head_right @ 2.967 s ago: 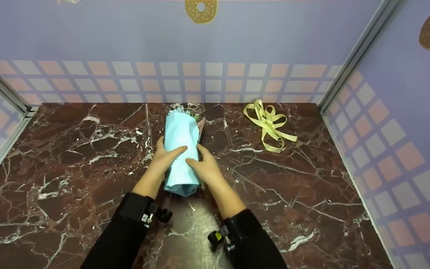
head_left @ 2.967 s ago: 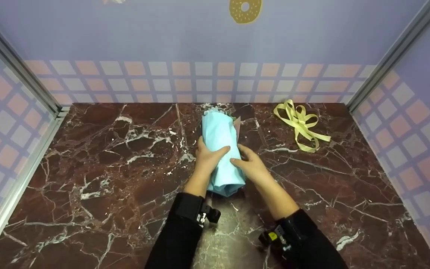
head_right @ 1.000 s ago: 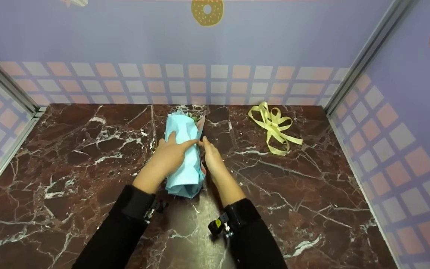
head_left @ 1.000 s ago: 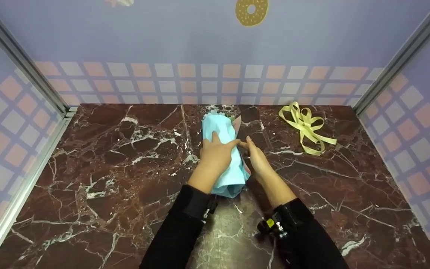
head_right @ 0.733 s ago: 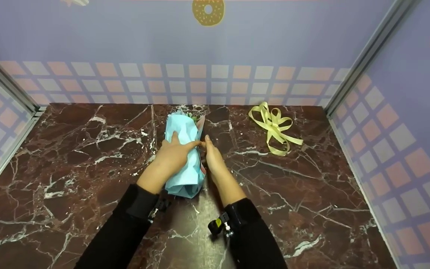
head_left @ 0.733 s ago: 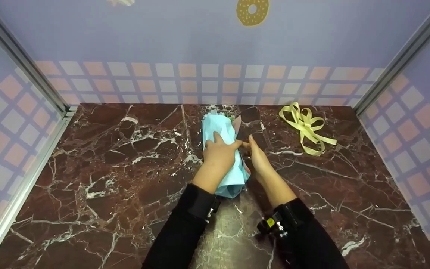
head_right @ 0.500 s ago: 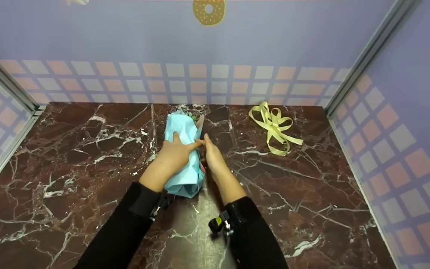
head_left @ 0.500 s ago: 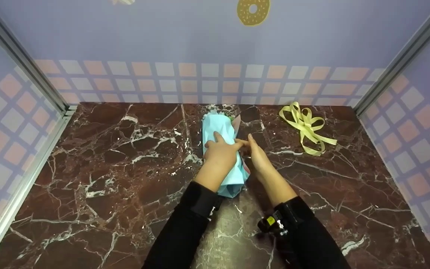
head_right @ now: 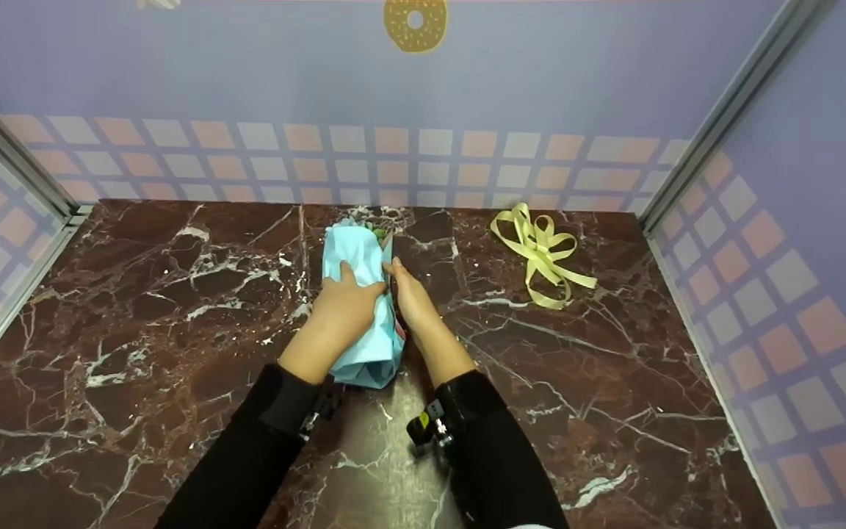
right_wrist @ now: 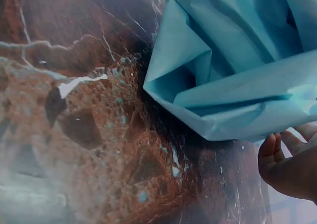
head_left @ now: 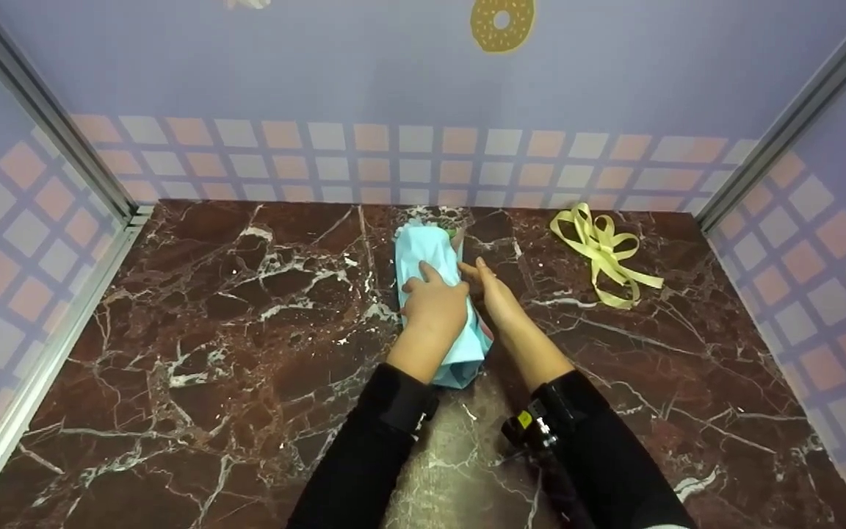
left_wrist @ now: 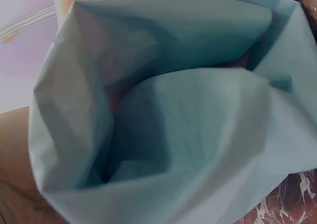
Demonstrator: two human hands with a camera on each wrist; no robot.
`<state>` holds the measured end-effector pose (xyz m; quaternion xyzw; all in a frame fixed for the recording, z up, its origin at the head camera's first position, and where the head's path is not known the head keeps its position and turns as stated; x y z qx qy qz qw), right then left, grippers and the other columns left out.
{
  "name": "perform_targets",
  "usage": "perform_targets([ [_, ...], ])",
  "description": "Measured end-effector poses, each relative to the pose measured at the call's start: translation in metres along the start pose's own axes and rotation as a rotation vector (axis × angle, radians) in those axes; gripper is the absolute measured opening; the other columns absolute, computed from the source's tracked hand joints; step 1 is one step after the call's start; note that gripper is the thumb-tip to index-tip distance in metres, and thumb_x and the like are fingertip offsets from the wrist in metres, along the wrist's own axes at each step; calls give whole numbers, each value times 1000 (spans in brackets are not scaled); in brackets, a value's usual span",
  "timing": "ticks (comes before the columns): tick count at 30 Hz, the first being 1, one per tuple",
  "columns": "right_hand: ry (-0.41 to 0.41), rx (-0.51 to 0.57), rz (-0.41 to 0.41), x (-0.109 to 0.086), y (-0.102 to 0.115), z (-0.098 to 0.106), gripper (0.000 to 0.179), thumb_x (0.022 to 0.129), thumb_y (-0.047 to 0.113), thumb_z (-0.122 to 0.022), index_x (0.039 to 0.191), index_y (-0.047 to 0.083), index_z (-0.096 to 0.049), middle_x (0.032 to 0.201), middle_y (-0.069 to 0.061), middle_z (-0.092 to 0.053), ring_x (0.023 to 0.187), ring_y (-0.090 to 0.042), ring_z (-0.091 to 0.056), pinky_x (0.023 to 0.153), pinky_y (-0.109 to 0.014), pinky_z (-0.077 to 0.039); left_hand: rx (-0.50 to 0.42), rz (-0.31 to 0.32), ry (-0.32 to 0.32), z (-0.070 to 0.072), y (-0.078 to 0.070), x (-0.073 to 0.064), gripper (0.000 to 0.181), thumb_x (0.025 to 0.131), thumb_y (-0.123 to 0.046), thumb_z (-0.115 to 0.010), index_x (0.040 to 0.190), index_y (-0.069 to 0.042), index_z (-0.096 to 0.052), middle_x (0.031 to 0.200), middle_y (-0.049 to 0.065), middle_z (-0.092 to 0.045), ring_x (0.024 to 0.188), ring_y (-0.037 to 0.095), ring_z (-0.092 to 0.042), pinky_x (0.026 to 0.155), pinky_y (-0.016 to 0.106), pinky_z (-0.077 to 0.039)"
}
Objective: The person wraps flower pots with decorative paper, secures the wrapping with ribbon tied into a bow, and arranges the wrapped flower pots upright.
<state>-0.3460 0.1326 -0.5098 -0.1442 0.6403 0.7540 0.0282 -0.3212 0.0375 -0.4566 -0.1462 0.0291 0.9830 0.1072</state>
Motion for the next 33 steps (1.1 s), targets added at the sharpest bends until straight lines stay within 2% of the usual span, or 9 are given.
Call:
perform_targets([
  [6,16,-32,5,12,1,-1,69,102,58,-22,150,12,-40,158,-12,-26,137,-35,-34,112,-51,-27,2,-13,-11,-2,-1,-1,43,108,-26,-35,150,-33,-40,152,36,-18,120,58,-41,69,49,-57],
  [10,20,-24,20,17,1,-1,68,104,55,-23,151,9,-36,159,-13,-23,136,-38,-36,113,-51,-26,-26,-9,-10,-4,-2,-1,43,108,-27,-34,150,-33,-40,152,35,-17,121,58,-40,71,50,-57],
  [14,24,-30,28,16,0,0,68,103,56,-22,150,9,-39,153,-15,-35,128,-36,-45,110,-49,-30,-83,27,2,-4,0,0,43,108,-28,-35,150,-33,-40,153,35,-13,121,59,-39,74,52,-56],
  [17,41,-77,58,11,1,2,66,104,55,-23,145,9,-47,143,-16,-48,122,-34,-52,107,-48,-36,-79,52,5,-4,2,0,43,108,-27,-35,150,-33,-40,153,36,-12,120,59,-39,74,53,-57],
  [21,49,-124,146,2,4,8,52,107,38,-34,139,2,-53,133,-20,-56,119,-37,-55,103,-50,-40,-58,72,-11,-3,5,1,43,108,-27,-33,150,-32,-40,152,37,-15,118,59,-41,72,52,-57],
  [23,48,-123,191,-4,6,15,45,106,27,-40,137,-4,-53,131,-23,-57,119,-39,-54,103,-50,-41,-81,81,-19,-3,7,1,43,108,-27,-33,150,-32,-41,152,37,-15,118,59,-41,72,53,-57],
  [25,37,-132,196,-15,14,21,41,104,18,-45,136,-8,-51,134,-25,-54,123,-40,-51,104,-49,-39,-99,83,-27,-3,8,1,43,108,-26,-33,149,-32,-41,152,37,-15,118,58,-41,73,53,-57],
  [28,-5,-245,217,-24,15,37,41,101,15,-51,134,-10,-52,135,-25,-53,126,-38,-49,106,-47,-38,-112,77,-43,-3,9,1,43,108,-25,-33,149,-32,-43,152,37,-15,118,58,-41,72,53,-57],
  [33,-100,-608,253,-21,-10,75,41,97,17,-56,132,-5,-56,135,-25,-52,127,-41,-45,108,-52,-32,-101,60,-52,-5,8,-1,43,108,-24,-31,149,-32,-42,151,37,-16,117,58,-42,71,50,-57],
])
Point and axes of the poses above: each hand's wrist, its own x-axis towards the middle knuckle, its own z-axis out of the back of the hand, y = z × x, the point moved 6 cm from there along x, towards the middle knuckle
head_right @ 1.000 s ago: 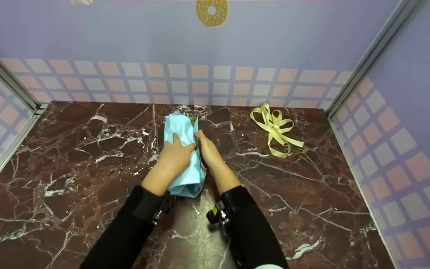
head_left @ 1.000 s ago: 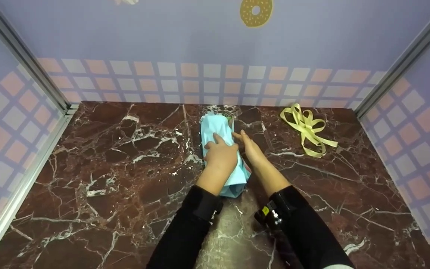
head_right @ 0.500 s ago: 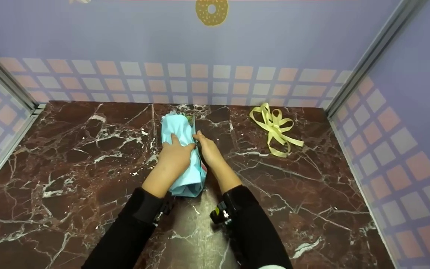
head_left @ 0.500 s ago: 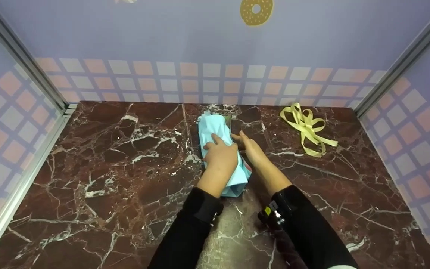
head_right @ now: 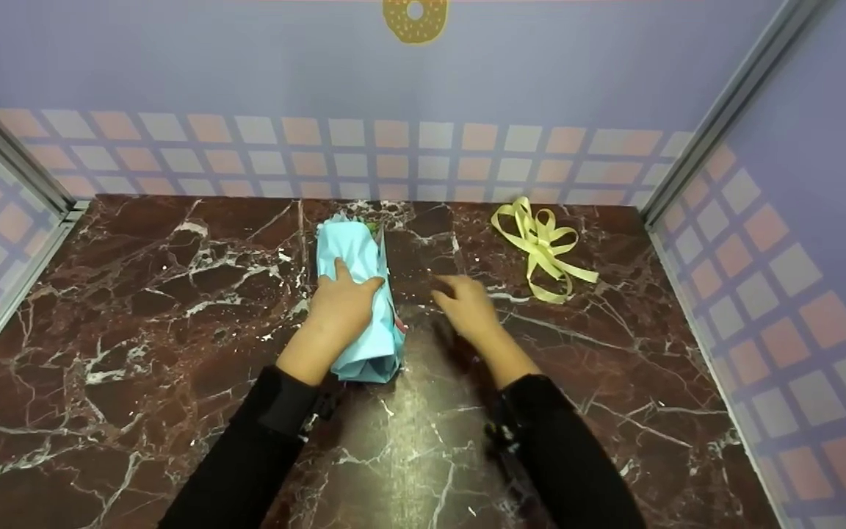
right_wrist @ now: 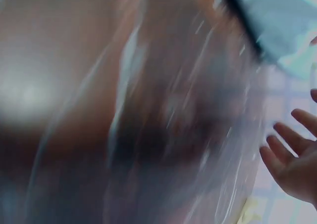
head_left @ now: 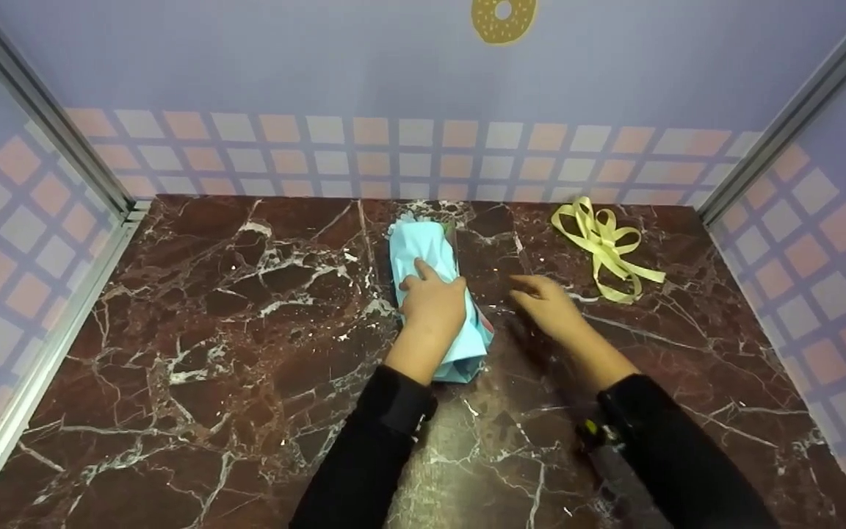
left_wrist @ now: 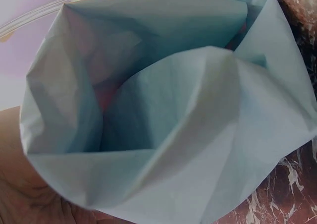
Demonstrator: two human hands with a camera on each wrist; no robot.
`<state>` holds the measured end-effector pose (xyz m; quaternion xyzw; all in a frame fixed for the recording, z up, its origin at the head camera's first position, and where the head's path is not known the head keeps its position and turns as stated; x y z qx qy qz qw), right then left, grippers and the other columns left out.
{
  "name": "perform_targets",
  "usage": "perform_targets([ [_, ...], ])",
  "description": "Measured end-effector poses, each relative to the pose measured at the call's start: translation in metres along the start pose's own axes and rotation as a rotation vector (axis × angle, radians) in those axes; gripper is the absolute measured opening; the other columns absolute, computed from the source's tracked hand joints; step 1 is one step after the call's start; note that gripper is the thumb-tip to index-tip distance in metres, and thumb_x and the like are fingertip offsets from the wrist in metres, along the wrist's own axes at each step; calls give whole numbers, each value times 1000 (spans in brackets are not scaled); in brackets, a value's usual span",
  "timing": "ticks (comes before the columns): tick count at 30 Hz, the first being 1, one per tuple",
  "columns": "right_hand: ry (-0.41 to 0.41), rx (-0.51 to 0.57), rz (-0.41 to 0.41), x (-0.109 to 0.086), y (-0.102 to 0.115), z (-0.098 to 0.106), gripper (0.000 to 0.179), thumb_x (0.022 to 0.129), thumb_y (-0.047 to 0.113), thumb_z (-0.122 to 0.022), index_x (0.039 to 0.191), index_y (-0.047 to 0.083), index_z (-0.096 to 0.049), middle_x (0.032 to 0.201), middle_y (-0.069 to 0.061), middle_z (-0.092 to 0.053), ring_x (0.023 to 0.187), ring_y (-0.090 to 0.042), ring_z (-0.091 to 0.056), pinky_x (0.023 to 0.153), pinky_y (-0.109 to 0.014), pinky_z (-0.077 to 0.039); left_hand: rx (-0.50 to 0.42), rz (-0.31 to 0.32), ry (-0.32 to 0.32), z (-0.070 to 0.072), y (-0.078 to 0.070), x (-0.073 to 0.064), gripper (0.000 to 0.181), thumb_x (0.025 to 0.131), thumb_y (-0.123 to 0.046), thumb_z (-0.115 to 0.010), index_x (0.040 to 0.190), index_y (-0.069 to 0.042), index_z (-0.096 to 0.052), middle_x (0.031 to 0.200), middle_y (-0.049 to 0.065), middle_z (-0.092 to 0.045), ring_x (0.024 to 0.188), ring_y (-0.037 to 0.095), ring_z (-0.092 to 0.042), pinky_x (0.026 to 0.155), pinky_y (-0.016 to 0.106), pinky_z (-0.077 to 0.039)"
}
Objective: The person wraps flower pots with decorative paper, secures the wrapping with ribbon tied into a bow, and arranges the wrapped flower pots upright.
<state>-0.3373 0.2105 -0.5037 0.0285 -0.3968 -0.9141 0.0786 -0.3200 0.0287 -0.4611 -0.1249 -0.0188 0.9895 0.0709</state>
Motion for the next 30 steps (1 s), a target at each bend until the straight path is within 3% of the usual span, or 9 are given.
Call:
perform_targets([
  [3,-19,-197,3,-2,-19,15,43,95,18,-57,132,-4,-57,140,-27,-47,129,-45,-39,109,-57,-27,-15,8,0,0,0,0,43,108,-24,-31,148,-33,-43,152,37,-15,117,58,-42,72,51,-57],
  [5,-30,-252,-21,-4,-32,25,45,93,17,-57,132,-5,-56,144,-29,-41,132,-48,-34,110,-58,-24,-14,10,-2,0,0,0,43,108,-23,-31,148,-33,-44,152,37,-15,117,58,-42,72,51,-57],
  [13,-53,-266,-153,-6,-79,58,47,93,14,-50,133,-11,-51,147,-38,-25,134,-54,-26,110,-61,-21,-14,-7,-23,1,-4,-1,42,107,-26,-34,148,-32,-44,151,38,-18,116,59,-42,69,52,-57],
  [19,-76,-320,-149,-8,-91,63,41,92,13,-50,124,-12,-58,129,-35,-52,119,-50,-48,100,-58,-37,27,-18,-25,1,-4,-3,43,108,-24,-33,148,-32,-43,150,38,-19,115,58,-44,68,49,-58],
  [24,-80,-402,-101,-10,-91,61,41,91,11,-56,122,-16,-58,125,-35,-53,115,-50,-50,99,-58,-38,46,-20,-30,2,-3,-3,43,108,-23,-32,148,-32,-43,150,38,-20,114,59,-45,65,47,-58],
  [30,-213,-303,-105,-16,-92,80,24,80,-2,-63,101,-13,-67,92,-26,-66,88,-43,-60,80,-55,-46,42,-25,-40,2,-2,-2,43,108,-24,-31,148,-32,-44,149,39,-21,114,59,-44,62,45,-57],
])
Point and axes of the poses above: each hand's wrist, its own x-axis towards the middle knuckle, its own z-axis out of the back of the hand, y = z × x, the point moved 6 cm from there along x, towards the middle knuckle
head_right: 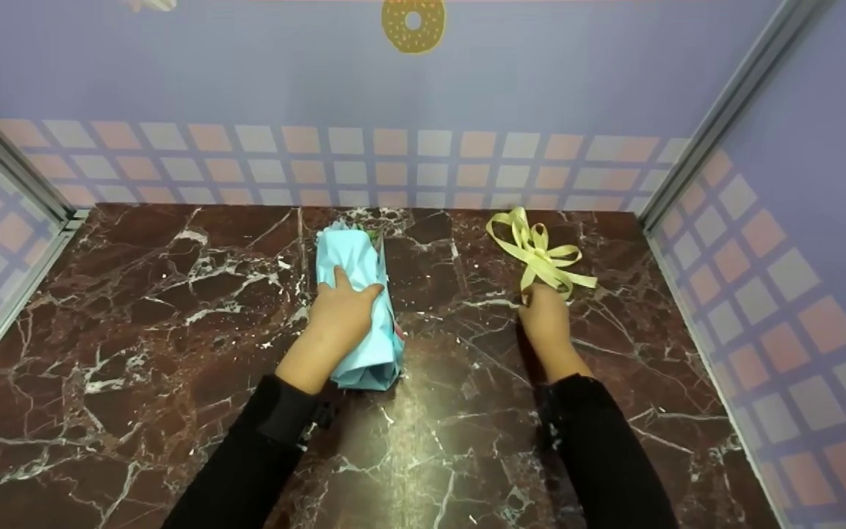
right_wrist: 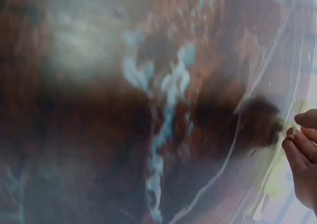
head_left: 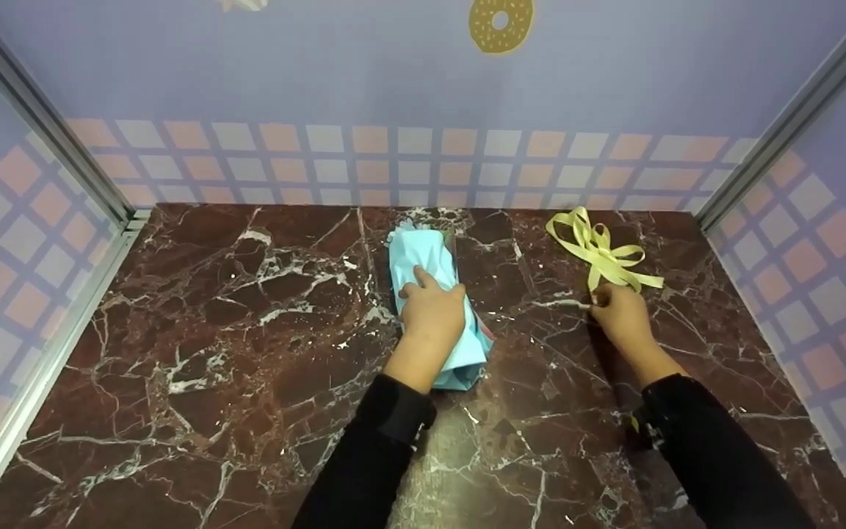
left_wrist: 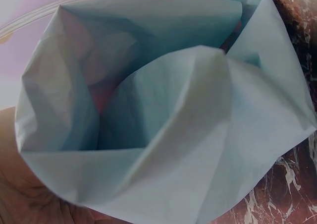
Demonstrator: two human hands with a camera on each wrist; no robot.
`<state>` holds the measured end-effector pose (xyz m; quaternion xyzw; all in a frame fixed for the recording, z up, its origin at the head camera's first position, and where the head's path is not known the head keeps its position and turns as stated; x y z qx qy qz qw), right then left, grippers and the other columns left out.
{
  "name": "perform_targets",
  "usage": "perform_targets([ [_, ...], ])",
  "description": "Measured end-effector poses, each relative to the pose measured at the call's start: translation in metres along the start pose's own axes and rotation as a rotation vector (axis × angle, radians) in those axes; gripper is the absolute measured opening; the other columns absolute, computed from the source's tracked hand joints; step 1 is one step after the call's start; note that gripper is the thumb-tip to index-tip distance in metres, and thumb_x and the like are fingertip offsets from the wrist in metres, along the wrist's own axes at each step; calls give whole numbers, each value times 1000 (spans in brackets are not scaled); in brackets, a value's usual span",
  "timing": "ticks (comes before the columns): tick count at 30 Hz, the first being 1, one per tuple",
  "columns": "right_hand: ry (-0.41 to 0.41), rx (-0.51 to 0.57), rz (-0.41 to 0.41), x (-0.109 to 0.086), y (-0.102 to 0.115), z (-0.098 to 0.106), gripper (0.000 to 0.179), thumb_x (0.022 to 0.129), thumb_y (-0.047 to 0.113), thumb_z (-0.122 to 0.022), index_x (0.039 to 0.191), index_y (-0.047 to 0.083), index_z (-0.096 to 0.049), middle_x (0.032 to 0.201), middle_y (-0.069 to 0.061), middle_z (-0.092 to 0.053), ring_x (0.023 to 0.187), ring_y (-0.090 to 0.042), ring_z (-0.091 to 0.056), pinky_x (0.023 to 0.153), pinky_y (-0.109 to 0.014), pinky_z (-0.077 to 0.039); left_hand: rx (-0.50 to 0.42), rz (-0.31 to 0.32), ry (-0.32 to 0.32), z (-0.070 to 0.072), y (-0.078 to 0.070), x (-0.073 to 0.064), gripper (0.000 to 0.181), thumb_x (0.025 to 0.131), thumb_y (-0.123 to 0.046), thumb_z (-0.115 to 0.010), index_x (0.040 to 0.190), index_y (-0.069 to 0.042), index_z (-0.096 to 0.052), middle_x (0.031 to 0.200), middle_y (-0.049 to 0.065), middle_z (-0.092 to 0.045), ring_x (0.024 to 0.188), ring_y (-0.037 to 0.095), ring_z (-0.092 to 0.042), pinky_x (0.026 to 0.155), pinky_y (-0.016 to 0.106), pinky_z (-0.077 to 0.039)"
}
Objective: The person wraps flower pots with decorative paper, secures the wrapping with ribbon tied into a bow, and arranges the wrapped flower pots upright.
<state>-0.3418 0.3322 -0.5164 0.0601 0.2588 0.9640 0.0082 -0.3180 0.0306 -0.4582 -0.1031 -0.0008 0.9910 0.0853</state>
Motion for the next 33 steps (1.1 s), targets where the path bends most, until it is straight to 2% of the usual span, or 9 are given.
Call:
perform_targets([
  [3,-51,24,-9,1,-2,14,17,81,-1,-66,94,-11,-69,85,-23,-67,82,-40,-60,76,-52,-46,-11,1,0,0,1,-1,43,108,-23,-31,148,-32,-44,149,39,-21,114,59,-44,63,46,-58],
  [7,-102,40,-32,7,-1,42,14,86,3,-67,92,-9,-71,90,-25,-69,79,-36,-61,71,-44,-48,-39,16,-1,0,2,-1,43,108,-24,-32,147,-32,-45,150,38,-19,114,59,-44,67,48,-58],
  [11,-75,145,-140,15,0,73,19,90,5,-64,103,-8,-69,100,-25,-67,72,-22,-60,61,-27,-49,-44,20,7,0,1,-1,42,108,-24,-33,148,-33,-44,150,37,-19,116,58,-43,69,51,-58],
  [15,-21,320,-245,26,2,98,23,92,5,-60,111,-7,-64,96,-17,-68,68,-11,-62,56,-23,-53,-41,23,1,0,1,-1,42,108,-24,-32,147,-33,-45,150,37,-20,115,58,-44,70,52,-57],
  [18,-18,433,-290,36,10,116,23,93,6,-59,115,-3,-60,92,-5,-67,72,-12,-63,61,-24,-55,-48,32,-5,0,1,-2,43,108,-24,-31,147,-33,-46,150,37,-20,115,57,-44,71,53,-57],
  [21,-38,506,-312,45,24,134,22,94,6,-59,115,2,-58,95,1,-62,80,-12,-62,67,-21,-55,-51,32,-7,1,1,-2,43,108,-24,-31,147,-34,-45,150,37,-20,115,57,-44,72,53,-57],
  [27,-69,722,-302,66,59,170,13,96,3,-57,109,3,-53,101,-3,-59,86,-11,-62,80,-19,-53,-57,42,-20,1,2,-3,43,108,-24,-31,146,-34,-46,150,37,-21,115,58,-44,71,51,-57],
  [30,-96,873,-298,74,74,185,10,96,1,-57,104,3,-52,101,-5,-58,85,-13,-64,81,-20,-53,-65,49,-29,1,2,-2,42,107,-24,-32,145,-33,-48,150,37,-21,114,58,-44,70,52,-57],
  [33,-153,950,-281,80,87,199,10,94,-3,-59,100,2,-53,101,-5,-56,83,-11,-63,79,-18,-53,-63,46,-34,1,2,-1,42,107,-25,-32,144,-32,-49,150,37,-22,113,58,-45,69,52,-57],
])
Point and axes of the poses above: each hand's wrist, its own x-axis towards the middle knuckle, its own z-axis out of the back of the hand, y = z × x, the point moved 6 cm from there along x, towards the middle knuckle
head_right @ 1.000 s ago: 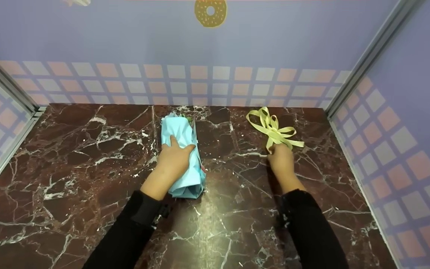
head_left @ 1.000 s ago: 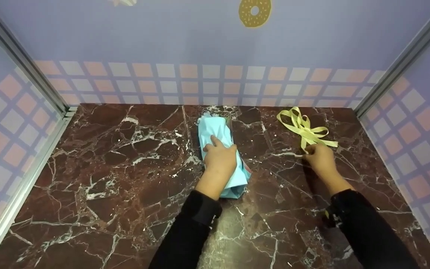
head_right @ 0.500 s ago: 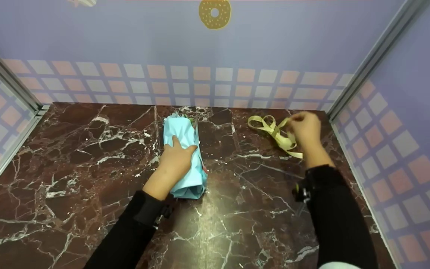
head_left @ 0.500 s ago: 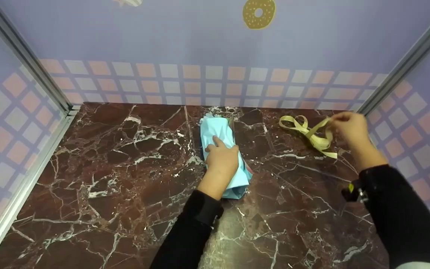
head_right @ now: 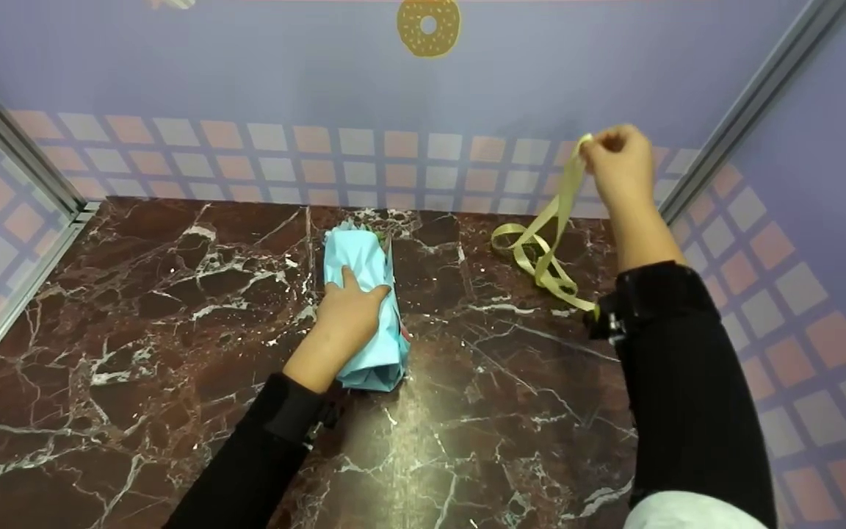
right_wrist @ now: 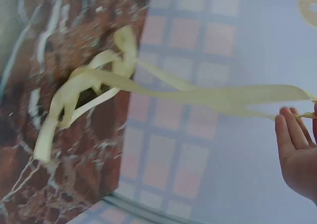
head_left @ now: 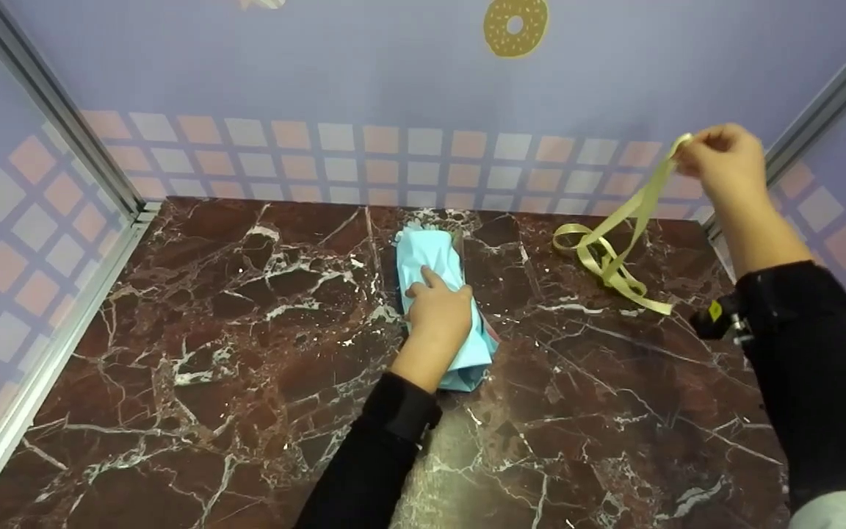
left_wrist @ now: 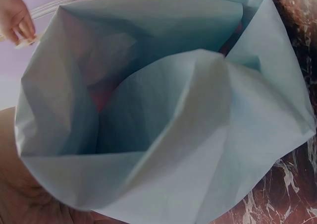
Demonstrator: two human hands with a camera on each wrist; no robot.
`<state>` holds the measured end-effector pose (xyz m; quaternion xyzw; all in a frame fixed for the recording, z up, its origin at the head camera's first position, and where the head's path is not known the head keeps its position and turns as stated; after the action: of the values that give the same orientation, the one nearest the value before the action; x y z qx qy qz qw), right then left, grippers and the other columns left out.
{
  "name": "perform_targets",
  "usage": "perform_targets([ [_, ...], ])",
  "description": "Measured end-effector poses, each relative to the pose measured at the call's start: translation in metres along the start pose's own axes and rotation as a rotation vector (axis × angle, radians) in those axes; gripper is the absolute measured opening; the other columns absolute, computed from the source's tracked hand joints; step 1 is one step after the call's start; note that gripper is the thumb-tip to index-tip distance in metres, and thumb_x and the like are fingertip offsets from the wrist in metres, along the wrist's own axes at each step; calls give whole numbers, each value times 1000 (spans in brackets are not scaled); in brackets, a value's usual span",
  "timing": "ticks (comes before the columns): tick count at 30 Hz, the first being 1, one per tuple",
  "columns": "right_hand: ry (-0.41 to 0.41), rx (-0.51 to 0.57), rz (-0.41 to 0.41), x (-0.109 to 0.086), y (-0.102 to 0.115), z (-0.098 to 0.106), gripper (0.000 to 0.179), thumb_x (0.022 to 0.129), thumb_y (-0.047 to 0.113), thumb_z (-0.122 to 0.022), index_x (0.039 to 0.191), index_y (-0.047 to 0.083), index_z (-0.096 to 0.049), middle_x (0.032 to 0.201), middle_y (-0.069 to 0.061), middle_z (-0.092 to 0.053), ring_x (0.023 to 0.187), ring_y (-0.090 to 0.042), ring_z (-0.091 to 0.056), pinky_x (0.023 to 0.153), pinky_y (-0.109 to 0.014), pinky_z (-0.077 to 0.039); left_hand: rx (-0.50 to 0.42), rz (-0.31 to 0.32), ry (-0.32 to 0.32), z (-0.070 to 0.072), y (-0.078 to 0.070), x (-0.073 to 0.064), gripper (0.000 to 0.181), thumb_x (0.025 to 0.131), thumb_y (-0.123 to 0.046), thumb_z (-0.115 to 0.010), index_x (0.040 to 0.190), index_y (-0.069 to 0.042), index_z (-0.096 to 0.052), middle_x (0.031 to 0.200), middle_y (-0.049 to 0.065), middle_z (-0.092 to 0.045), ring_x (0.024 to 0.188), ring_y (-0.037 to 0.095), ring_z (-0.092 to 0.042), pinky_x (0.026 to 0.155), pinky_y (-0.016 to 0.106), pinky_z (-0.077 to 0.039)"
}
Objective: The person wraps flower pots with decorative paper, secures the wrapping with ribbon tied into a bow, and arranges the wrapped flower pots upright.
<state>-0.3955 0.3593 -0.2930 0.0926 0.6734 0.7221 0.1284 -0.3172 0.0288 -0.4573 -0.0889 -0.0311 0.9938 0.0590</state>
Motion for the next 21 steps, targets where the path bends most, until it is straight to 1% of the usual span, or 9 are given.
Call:
perform_targets([
  [3,-35,50,42,0,15,-3,10,91,-4,-62,94,2,-55,97,-4,-57,83,-10,-61,78,-15,-52,9,-7,3,-1,0,0,42,107,-24,-33,145,-32,-49,149,37,-23,113,58,-45,69,52,-57],
  [6,-47,70,93,-1,30,-6,10,88,-5,-66,89,2,-59,98,-3,-59,86,-10,-59,79,-13,-51,18,-13,2,-1,0,0,42,107,-25,-33,145,-32,-48,149,38,-23,113,58,-45,69,51,-57],
  [8,-40,51,122,-3,40,-8,10,87,-2,-70,88,3,-61,104,-1,-62,95,-10,-59,86,-15,-48,32,-20,1,-1,-1,-1,42,107,-25,-34,146,-31,-48,149,38,-23,113,58,-46,68,50,-58],
  [10,-21,19,149,-5,50,-10,10,86,1,-73,88,3,-63,116,0,-61,108,-10,-57,93,-15,-44,30,-21,1,0,-1,-1,41,107,-25,-35,145,-31,-48,149,38,-23,113,58,-46,68,51,-58],
  [12,0,-31,183,-7,59,-14,9,86,3,-73,88,2,-65,129,-1,-57,123,-12,-51,99,-15,-39,33,-22,8,0,-1,-2,42,107,-25,-35,146,-32,-47,149,37,-23,113,58,-45,68,50,-58],
  [13,10,-63,204,-9,64,-16,8,87,4,-73,88,2,-65,134,-1,-53,127,-13,-48,101,-15,-37,33,-21,11,0,-1,-2,42,107,-25,-35,146,-32,-47,149,37,-23,114,58,-45,68,50,-58],
  [15,18,-108,260,-11,74,-21,5,86,1,-72,86,1,-67,136,-2,-50,129,-15,-46,100,-16,-39,35,-18,16,0,-2,-2,42,107,-25,-34,147,-33,-46,150,37,-22,114,58,-45,69,50,-58],
  [18,6,-156,341,-15,90,-29,5,85,-4,-71,82,0,-69,133,-2,-50,123,-16,-50,97,-16,-42,26,-13,11,0,-2,-2,42,107,-25,-32,146,-33,-47,150,37,-22,114,58,-45,70,51,-57],
  [21,-4,-127,408,-19,105,-36,8,83,-9,-70,79,-2,-70,132,-3,-49,122,-15,-49,97,-14,-41,15,-14,1,0,-3,-2,42,107,-24,-33,145,-32,-48,149,37,-23,114,59,-45,70,52,-57],
])
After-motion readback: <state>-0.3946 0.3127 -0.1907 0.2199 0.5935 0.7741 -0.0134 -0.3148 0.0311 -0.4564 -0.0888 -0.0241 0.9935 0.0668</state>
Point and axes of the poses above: each hand's wrist, its own x-axis towards the middle knuckle, its own z-axis out of the back of the hand, y = z × x, the point moved 6 cm from there along x, towards the middle knuckle
